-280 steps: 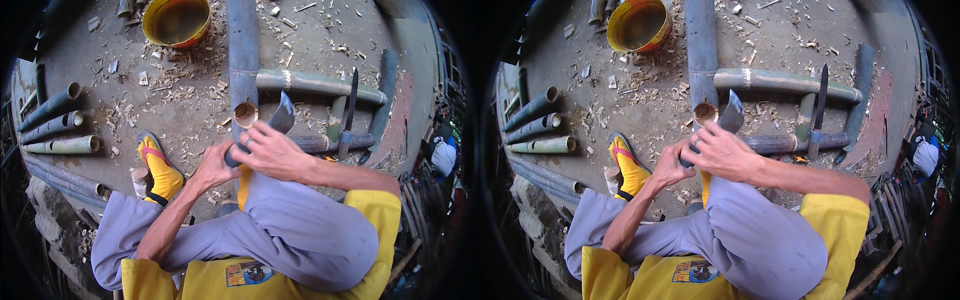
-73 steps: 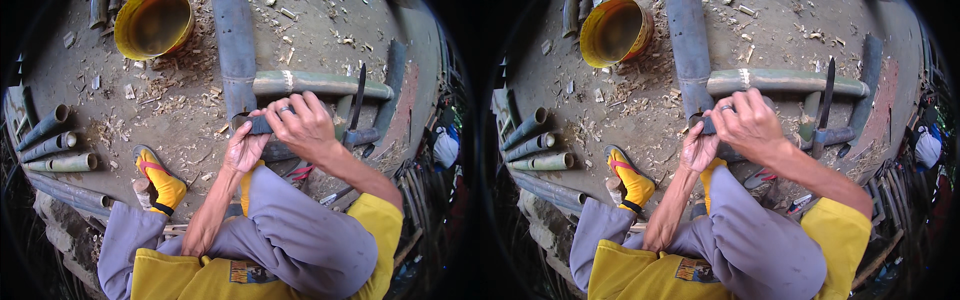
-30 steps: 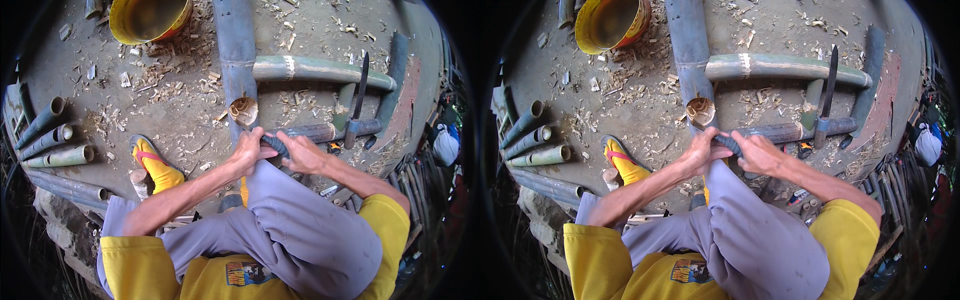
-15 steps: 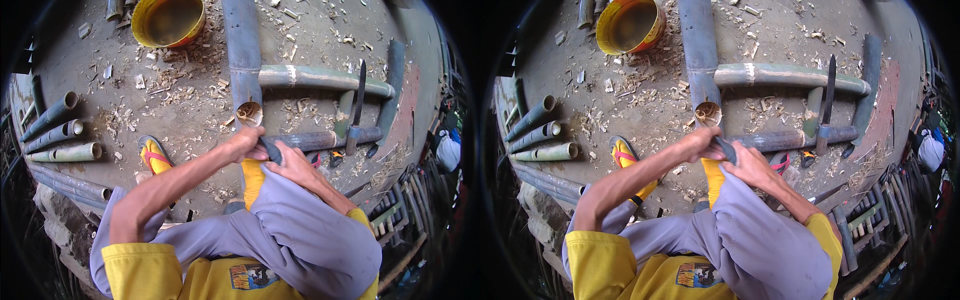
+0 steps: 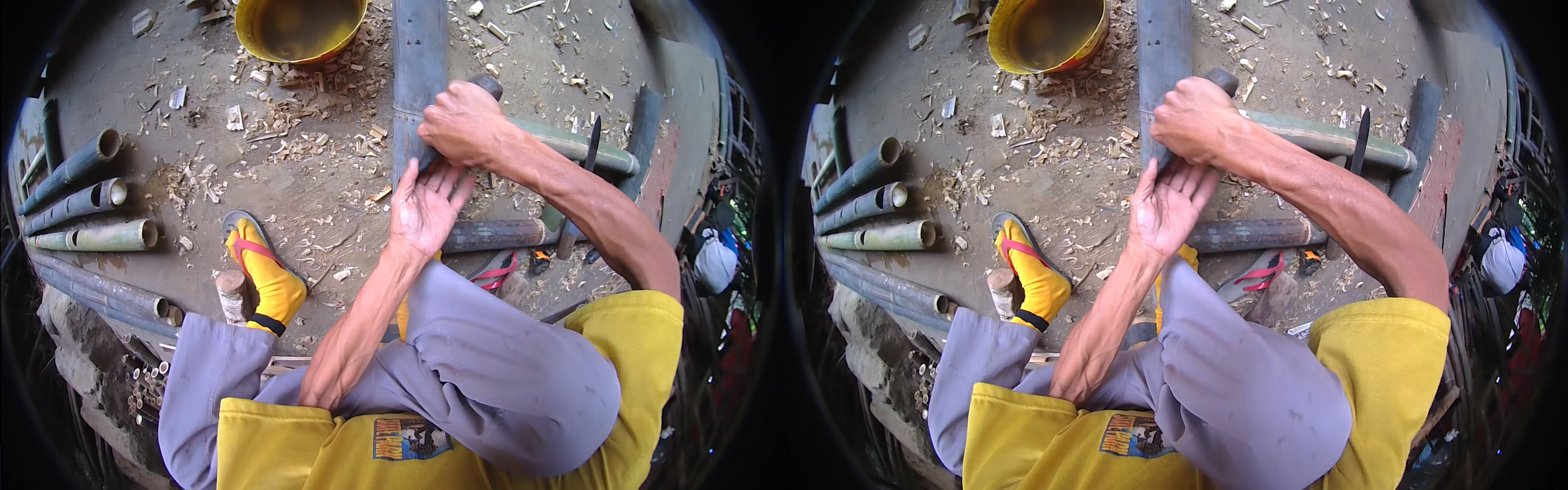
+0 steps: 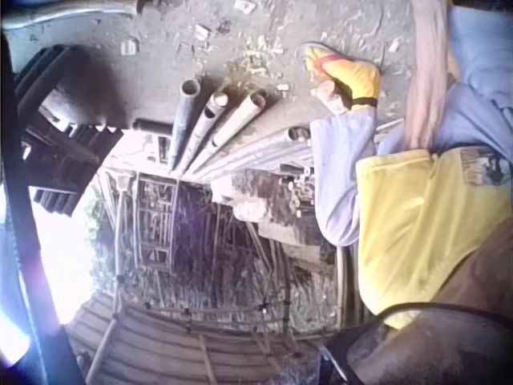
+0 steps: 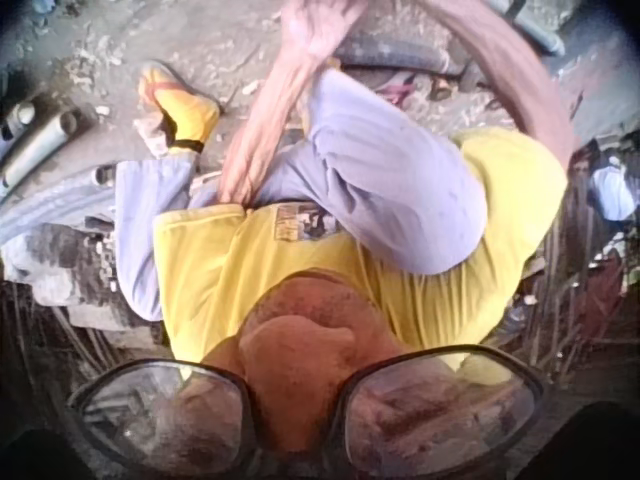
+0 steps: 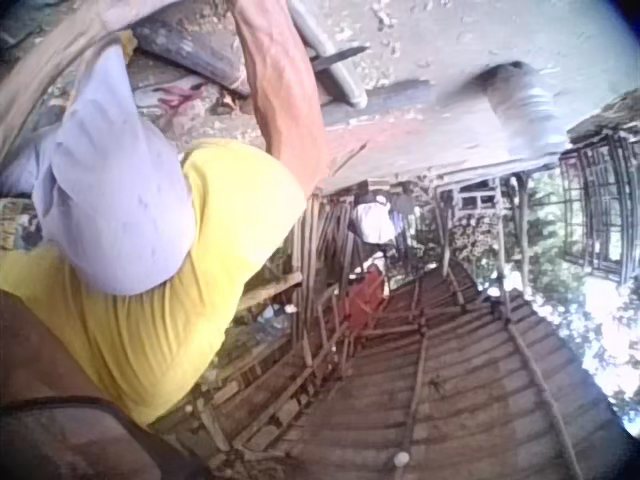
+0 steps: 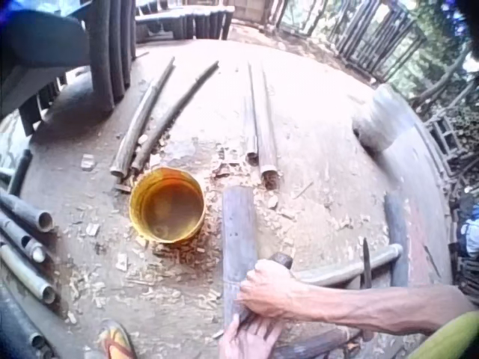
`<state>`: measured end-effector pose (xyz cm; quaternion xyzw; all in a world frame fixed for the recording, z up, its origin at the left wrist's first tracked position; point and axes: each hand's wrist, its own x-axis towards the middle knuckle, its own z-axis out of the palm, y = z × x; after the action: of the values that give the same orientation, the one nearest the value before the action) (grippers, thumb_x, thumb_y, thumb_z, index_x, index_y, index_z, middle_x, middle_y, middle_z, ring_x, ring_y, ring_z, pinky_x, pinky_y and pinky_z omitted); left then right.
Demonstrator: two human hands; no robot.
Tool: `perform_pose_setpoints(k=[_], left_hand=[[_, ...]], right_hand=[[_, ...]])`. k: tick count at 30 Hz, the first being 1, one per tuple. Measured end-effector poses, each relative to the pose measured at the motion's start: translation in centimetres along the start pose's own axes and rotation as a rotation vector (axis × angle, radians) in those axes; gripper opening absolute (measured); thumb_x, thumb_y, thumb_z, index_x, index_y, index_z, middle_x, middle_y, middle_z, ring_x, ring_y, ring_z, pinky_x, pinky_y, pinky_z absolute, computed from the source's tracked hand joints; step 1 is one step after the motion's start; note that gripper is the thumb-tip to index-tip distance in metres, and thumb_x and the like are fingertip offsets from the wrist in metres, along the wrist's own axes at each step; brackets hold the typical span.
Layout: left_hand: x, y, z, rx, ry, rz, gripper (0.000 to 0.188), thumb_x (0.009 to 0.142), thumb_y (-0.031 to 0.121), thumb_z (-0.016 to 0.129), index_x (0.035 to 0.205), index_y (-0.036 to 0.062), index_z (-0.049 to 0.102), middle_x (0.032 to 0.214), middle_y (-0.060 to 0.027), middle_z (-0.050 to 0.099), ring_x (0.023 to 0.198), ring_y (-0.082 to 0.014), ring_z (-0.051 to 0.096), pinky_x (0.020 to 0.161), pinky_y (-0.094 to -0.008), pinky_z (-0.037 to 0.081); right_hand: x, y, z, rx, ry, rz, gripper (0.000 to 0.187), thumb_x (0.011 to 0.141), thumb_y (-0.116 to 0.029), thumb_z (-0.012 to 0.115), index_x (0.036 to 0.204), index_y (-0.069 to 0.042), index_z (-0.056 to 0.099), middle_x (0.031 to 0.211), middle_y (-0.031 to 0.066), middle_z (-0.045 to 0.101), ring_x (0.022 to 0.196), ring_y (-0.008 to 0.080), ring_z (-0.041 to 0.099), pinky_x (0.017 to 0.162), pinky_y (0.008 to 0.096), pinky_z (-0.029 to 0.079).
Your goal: The person measures a bamboo pole with a tape measure, fits it into a frame, and uses a machete with a mallet to carve a hole in a pole before filing the surface.
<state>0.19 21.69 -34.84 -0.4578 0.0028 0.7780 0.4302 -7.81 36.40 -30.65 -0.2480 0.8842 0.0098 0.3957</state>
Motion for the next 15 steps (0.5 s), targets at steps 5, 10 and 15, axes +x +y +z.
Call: perform_pose_setpoints(k=[5, 10, 15], left_hand=[[-4.7, -1.9, -1.9, 0.751, 0.068, -0.493, 0.081, 0.078, 0.018, 0.067, 0.139, -0.0023, 0.019, 0.139, -0.0179, 0.031, 0.129, -0.0296, 0.033, 0.104, -0.0538, 0.029], [-6.6, -3.6, -1.1, 1.27, -0.001, -0.041, 0.065, 0.07, 0.005, 0.07, 0.125, -0.0006, 0.038, 0.1, -0.0063, 0.057, 0.085, -0.0168, 0.058, 0.074, -0.03, 0.048], [-7.6, 3.3, 0.3, 2.223, 0.085, 0.256, 0.045, 0.058, 0.021, 0.066, 0.096, -0.0034, 0.058, 0.068, -0.0148, 0.062, 0.063, -0.0283, 0.062, 0.065, -0.0372, 0.05]], right_hand=[[-8.4, -4.2, 9.4, 1.013, -0.255, 0.478, 0.031, 0.068, -0.021, 0.067, 0.091, 0.0, 0.064, 0.08, 0.0126, 0.066, 0.075, 0.028, 0.065, 0.069, 0.04, 0.052], [-12.1, -9.7, 5.8, 1.318, 0.451, 0.503, 0.051, 0.068, -0.022, 0.072, 0.11, 0.001, 0.056, 0.1, 0.0163, 0.058, 0.093, 0.0279, 0.058, 0.082, 0.0401, 0.044], [-10.0, -10.4, 1.7, 0.39, 0.719, 0.174, 0.049, 0.068, -0.021, 0.064, 0.11, 0.0, 0.052, 0.106, 0.0158, 0.054, 0.102, 0.0282, 0.052, 0.099, 0.047, 0.033]])
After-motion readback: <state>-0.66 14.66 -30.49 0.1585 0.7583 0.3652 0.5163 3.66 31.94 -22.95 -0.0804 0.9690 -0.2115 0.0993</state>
